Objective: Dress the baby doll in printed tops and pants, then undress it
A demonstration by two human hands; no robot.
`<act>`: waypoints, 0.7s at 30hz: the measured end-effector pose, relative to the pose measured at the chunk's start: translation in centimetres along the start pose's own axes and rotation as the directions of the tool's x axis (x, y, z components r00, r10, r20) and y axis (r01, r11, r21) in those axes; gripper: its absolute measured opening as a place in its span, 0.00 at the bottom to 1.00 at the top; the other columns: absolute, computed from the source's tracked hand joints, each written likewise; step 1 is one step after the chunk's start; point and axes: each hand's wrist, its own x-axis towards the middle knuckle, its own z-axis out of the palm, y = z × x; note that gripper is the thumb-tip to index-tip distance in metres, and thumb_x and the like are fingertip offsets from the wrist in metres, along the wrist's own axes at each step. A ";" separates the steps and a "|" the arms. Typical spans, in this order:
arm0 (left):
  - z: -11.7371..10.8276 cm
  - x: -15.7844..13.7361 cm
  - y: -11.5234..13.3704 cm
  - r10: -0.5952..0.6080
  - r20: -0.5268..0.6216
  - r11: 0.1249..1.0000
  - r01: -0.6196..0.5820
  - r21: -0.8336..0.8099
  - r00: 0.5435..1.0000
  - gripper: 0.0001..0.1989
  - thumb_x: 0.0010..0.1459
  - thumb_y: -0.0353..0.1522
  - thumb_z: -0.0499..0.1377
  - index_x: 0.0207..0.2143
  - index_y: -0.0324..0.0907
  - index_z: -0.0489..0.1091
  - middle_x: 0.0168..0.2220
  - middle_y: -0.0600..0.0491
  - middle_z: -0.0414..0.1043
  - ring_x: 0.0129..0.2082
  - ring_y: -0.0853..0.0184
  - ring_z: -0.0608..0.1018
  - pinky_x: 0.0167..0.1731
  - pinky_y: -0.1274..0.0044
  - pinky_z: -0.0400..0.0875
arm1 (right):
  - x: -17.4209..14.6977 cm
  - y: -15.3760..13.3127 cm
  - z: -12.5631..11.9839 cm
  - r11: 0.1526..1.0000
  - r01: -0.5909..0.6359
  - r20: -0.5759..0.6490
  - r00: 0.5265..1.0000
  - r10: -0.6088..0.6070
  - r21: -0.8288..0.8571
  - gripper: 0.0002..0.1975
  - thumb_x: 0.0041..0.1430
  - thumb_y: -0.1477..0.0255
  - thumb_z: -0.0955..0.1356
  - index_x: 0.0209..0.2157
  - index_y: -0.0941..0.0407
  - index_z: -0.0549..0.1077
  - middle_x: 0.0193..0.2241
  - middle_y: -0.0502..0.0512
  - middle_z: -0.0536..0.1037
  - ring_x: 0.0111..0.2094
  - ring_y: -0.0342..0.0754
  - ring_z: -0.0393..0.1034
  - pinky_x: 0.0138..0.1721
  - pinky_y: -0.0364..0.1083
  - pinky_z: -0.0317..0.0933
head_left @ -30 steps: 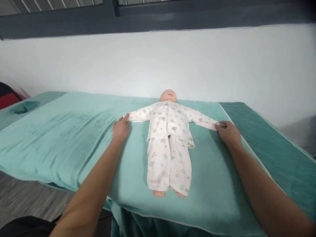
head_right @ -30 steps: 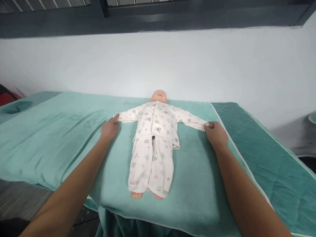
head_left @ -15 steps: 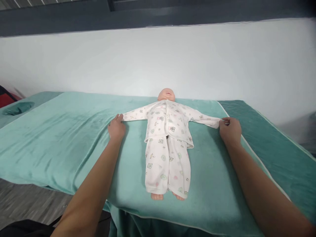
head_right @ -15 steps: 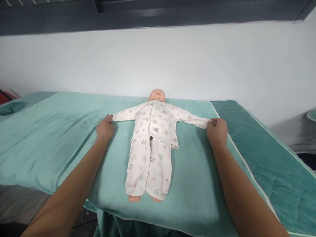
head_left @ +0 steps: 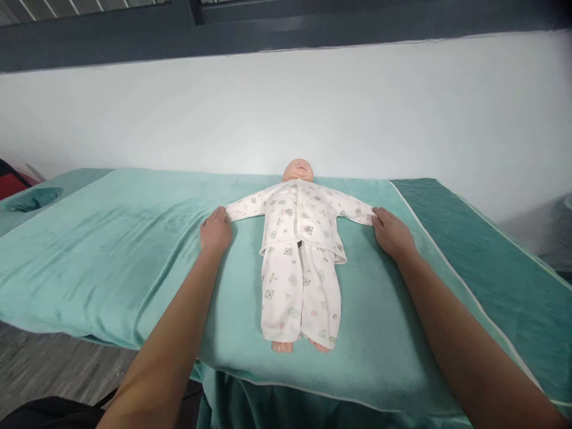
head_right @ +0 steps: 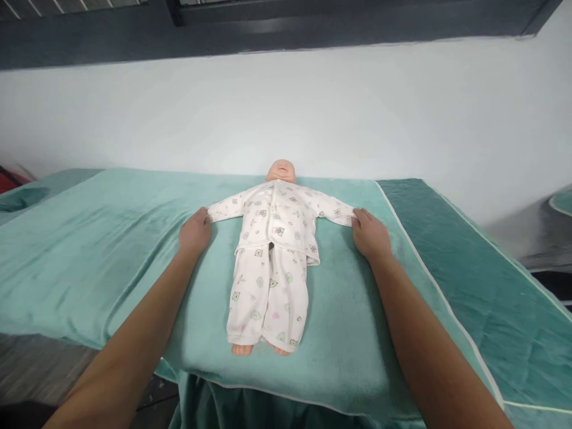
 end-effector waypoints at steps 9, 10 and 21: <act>-0.7 -4.4 1.3 0.104 -0.100 0.994 -0.107 -0.020 0.989 0.25 0.64 0.31 0.46 0.62 0.38 0.61 0.64 0.43 0.62 0.65 0.54 0.62 0.61 0.63 0.61 | -8.4 -7.5 -2.1 0.922 0.231 -0.128 0.971 -0.201 0.311 0.25 0.61 0.63 0.64 0.58 0.58 0.66 0.56 0.65 0.70 0.56 0.57 0.65 0.56 0.57 0.62; -0.8 -5.1 1.7 0.115 -0.096 0.993 -0.118 -0.028 0.989 0.25 0.63 0.30 0.47 0.61 0.38 0.62 0.64 0.43 0.63 0.64 0.54 0.63 0.61 0.63 0.62 | -9.6 -8.7 -2.2 0.912 0.228 -0.104 0.973 -0.204 0.341 0.25 0.61 0.64 0.64 0.58 0.57 0.65 0.55 0.64 0.70 0.53 0.56 0.67 0.53 0.56 0.64; -1.4 -10.7 4.8 0.191 -0.035 0.967 -0.195 -0.162 0.981 0.21 0.63 0.30 0.47 0.57 0.40 0.66 0.56 0.43 0.71 0.57 0.53 0.71 0.58 0.61 0.64 | -12.2 -11.9 -2.5 0.970 0.052 -0.019 0.999 -0.049 0.237 0.18 0.60 0.70 0.61 0.50 0.56 0.72 0.34 0.56 0.73 0.36 0.52 0.68 0.36 0.49 0.61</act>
